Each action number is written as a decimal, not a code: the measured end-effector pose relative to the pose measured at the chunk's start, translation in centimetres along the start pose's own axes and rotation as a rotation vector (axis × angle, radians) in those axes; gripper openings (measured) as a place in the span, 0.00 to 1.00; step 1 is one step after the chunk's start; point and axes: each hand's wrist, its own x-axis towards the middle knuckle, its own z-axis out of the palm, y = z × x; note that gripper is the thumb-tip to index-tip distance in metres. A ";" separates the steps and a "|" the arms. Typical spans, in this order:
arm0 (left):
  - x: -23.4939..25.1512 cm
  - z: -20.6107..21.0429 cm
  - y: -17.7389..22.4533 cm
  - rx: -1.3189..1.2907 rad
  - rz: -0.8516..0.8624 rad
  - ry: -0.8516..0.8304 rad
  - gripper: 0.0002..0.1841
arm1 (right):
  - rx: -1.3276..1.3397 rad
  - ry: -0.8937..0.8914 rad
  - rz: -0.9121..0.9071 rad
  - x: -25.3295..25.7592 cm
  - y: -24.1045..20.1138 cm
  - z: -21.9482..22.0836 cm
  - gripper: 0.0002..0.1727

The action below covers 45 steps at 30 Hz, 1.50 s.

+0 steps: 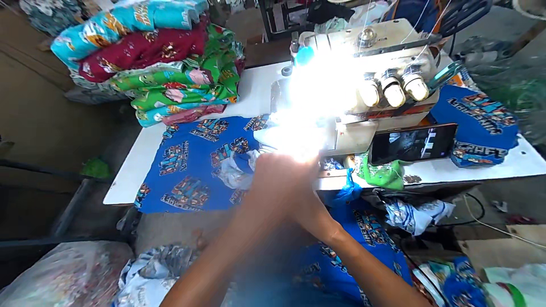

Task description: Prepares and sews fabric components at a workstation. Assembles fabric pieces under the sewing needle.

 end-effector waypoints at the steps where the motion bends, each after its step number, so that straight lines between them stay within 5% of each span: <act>1: -0.3 0.7 0.1 0.015 0.003 0.029 0.09 | -0.008 -0.013 0.011 -0.5 0.5 0.0 0.14; 6: -0.6 2.9 -0.5 0.124 -0.033 0.062 0.06 | 0.041 -0.003 -0.109 -1.6 3.2 0.4 0.10; 15: 2.1 4.2 -2.8 0.139 -0.105 0.127 0.08 | 0.141 -0.141 0.028 -2.2 4.9 0.4 0.17; 21: 4.4 4.1 -6.9 0.013 -0.425 0.014 0.13 | 0.141 -0.181 0.060 -3.3 6.1 -0.7 0.19; 25: 2.5 4.0 -7.9 -0.052 -0.463 0.073 0.10 | 0.112 -0.161 0.069 -3.6 6.0 -1.9 0.19; 37: -4.7 5.0 -1.7 -0.247 -0.372 0.161 0.11 | 0.236 -0.021 -0.094 -0.1 4.1 -4.1 0.32; 42: -2.9 8.4 1.6 -0.252 -0.225 0.191 0.10 | 0.224 0.325 0.048 1.6 4.8 -5.8 0.15; 45: -1.2 8.3 1.8 -0.231 -0.164 0.239 0.07 | 0.148 0.479 0.048 1.8 5.3 -7.1 0.14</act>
